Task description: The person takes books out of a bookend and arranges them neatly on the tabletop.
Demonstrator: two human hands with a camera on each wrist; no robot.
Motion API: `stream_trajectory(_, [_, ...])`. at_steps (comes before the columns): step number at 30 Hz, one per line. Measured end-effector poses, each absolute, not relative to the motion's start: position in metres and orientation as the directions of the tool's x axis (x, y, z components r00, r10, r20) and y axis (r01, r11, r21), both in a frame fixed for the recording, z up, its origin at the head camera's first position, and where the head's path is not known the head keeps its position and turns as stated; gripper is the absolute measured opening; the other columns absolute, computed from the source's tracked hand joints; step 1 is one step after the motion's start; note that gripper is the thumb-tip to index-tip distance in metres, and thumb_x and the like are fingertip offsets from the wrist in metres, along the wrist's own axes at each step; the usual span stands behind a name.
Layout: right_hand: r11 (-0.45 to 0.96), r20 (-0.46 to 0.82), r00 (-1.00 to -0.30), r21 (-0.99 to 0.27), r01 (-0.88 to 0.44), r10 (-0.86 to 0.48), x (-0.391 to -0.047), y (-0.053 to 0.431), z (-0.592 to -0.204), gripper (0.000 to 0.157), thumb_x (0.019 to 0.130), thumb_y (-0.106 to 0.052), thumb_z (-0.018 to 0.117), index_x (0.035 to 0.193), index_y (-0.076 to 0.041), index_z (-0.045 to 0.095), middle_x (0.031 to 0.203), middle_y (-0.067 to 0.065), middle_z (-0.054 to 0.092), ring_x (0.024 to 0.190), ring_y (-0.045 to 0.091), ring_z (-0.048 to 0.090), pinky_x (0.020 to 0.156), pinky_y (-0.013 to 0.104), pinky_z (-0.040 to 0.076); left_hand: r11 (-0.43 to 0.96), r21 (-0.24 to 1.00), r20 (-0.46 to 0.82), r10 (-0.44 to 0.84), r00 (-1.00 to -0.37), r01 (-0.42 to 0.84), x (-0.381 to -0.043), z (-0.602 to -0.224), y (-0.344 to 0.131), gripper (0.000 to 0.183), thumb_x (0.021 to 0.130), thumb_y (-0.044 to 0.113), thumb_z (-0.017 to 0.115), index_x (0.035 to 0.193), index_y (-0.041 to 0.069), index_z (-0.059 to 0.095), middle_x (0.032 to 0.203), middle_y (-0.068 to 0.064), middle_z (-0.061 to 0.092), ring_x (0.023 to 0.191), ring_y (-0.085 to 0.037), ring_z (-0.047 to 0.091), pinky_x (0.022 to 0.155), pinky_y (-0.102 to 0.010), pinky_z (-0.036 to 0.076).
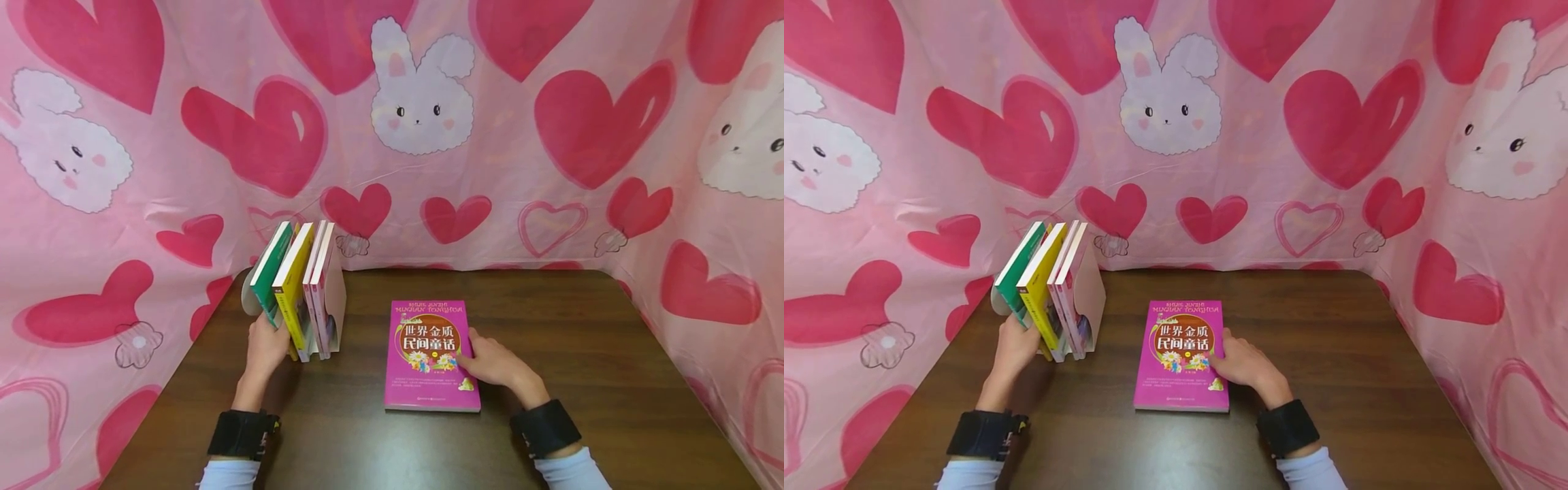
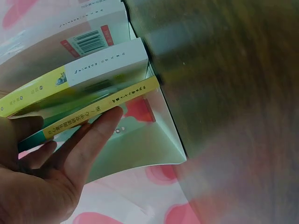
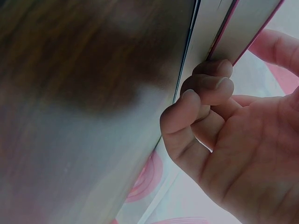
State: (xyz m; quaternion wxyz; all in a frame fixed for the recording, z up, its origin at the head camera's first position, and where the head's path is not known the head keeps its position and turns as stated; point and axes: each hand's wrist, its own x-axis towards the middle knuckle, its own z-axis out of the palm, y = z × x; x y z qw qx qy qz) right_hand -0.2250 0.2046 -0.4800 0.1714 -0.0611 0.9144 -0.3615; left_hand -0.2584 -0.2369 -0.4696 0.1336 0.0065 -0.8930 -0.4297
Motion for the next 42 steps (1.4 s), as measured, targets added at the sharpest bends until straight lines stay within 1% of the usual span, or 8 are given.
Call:
stream_trajectory(4, [0.715, -0.274, -0.931, -0.699, 0.019, -0.242, -0.225, 0.204, -0.478, 0.081, 0.098, -0.037, 0.074, 0.155, 0.007, 0.035, 0.115, 0.01, 0.066, 0.098, 0.022, 0.062, 0.091, 0.052, 0.054, 0.633, 0.765, 0.244, -0.113, -0.963, 0.119, -0.259, -0.469, -0.238, 0.048, 0.112, 0.03, 0.053, 0.145, -0.004, 0.049, 0.132, -0.029, 0.064, 0.107, -0.045, 0.07, 0.087, -0.057, 0.059])
stream_trajectory(9, [0.747, -0.273, -0.934, -0.664, 0.01, -0.23, -0.223, 0.203, -0.475, 0.087, 0.1, -0.036, 0.071, 0.157, 0.014, 0.028, 0.133, 0.022, 0.062, 0.107, 0.027, 0.062, 0.1, 0.059, 0.05, 0.633, 0.762, 0.264, -0.109, -0.959, 0.138, -0.257, -0.469, -0.238, 0.044, 0.112, 0.023, 0.054, 0.144, -0.006, 0.05, 0.132, -0.03, 0.064, 0.11, -0.046, 0.069, 0.092, -0.058, 0.056])
stream_trajectory(12, [0.756, -0.276, -0.935, -0.654, 0.014, -0.222, -0.222, 0.202, -0.474, 0.088, 0.1, -0.037, 0.071, 0.157, 0.015, 0.027, 0.136, 0.023, 0.06, 0.108, 0.028, 0.061, 0.101, 0.06, 0.05, 0.63, 0.764, 0.266, -0.11, -0.958, 0.14, -0.257, -0.469, -0.238, 0.043, 0.111, 0.021, 0.054, 0.143, -0.007, 0.051, 0.132, -0.031, 0.064, 0.112, -0.047, 0.069, 0.094, -0.059, 0.055])
stream_trajectory(18, [0.75, -0.288, -0.933, -0.661, 0.03, -0.216, -0.223, 0.202, -0.475, 0.088, 0.1, -0.036, 0.071, 0.158, 0.013, 0.027, 0.133, 0.02, 0.062, 0.107, 0.026, 0.062, 0.099, 0.058, 0.051, 0.62, 0.775, 0.245, -0.117, -0.962, 0.121, -0.256, -0.469, -0.238, 0.045, 0.112, 0.025, 0.054, 0.144, -0.007, 0.05, 0.135, -0.03, 0.063, 0.115, -0.047, 0.068, 0.095, -0.059, 0.054])
stream_trajectory(28, [0.754, -0.278, -0.934, -0.656, 0.015, -0.223, -0.223, 0.203, -0.475, 0.089, 0.101, -0.038, 0.07, 0.158, 0.014, 0.026, 0.141, 0.025, 0.057, 0.115, 0.031, 0.059, 0.105, 0.063, 0.046, 0.632, 0.77, 0.212, -0.127, -0.969, 0.085, -0.253, -0.465, -0.238, 0.052, 0.111, 0.033, 0.055, 0.146, -0.005, 0.05, 0.132, -0.029, 0.066, 0.105, -0.042, 0.071, 0.089, -0.053, 0.059])
stream_trajectory(32, [0.756, -0.279, -0.935, -0.654, 0.018, -0.219, -0.223, 0.202, -0.474, 0.09, 0.1, -0.039, 0.071, 0.158, 0.014, 0.026, 0.14, 0.025, 0.058, 0.113, 0.03, 0.06, 0.104, 0.063, 0.047, 0.631, 0.769, 0.225, -0.117, -0.967, 0.102, -0.251, -0.466, -0.239, 0.051, 0.111, 0.033, 0.054, 0.146, -0.004, 0.05, 0.128, -0.028, 0.067, 0.104, -0.042, 0.072, 0.088, -0.053, 0.059])
stream_trajectory(36, [0.747, -0.277, -0.935, -0.665, 0.019, -0.223, -0.223, 0.203, -0.475, 0.089, 0.101, -0.038, 0.071, 0.158, 0.013, 0.026, 0.136, 0.022, 0.06, 0.11, 0.028, 0.06, 0.102, 0.061, 0.048, 0.615, 0.781, 0.22, -0.108, -0.969, 0.109, -0.249, -0.468, -0.239, 0.051, 0.112, 0.03, 0.054, 0.148, -0.004, 0.048, 0.135, -0.028, 0.064, 0.108, -0.043, 0.07, 0.092, -0.056, 0.057])
stream_trajectory(42, [0.715, -0.291, -0.93, -0.698, 0.045, -0.225, -0.222, 0.204, -0.476, 0.088, 0.099, -0.037, 0.073, 0.159, 0.008, 0.028, 0.121, 0.011, 0.065, 0.101, 0.022, 0.063, 0.095, 0.053, 0.054, 0.597, 0.792, 0.243, -0.122, -0.962, 0.124, -0.245, -0.47, -0.239, 0.052, 0.112, 0.029, 0.054, 0.153, -0.002, 0.045, 0.144, -0.027, 0.059, 0.118, -0.045, 0.067, 0.095, -0.057, 0.053])
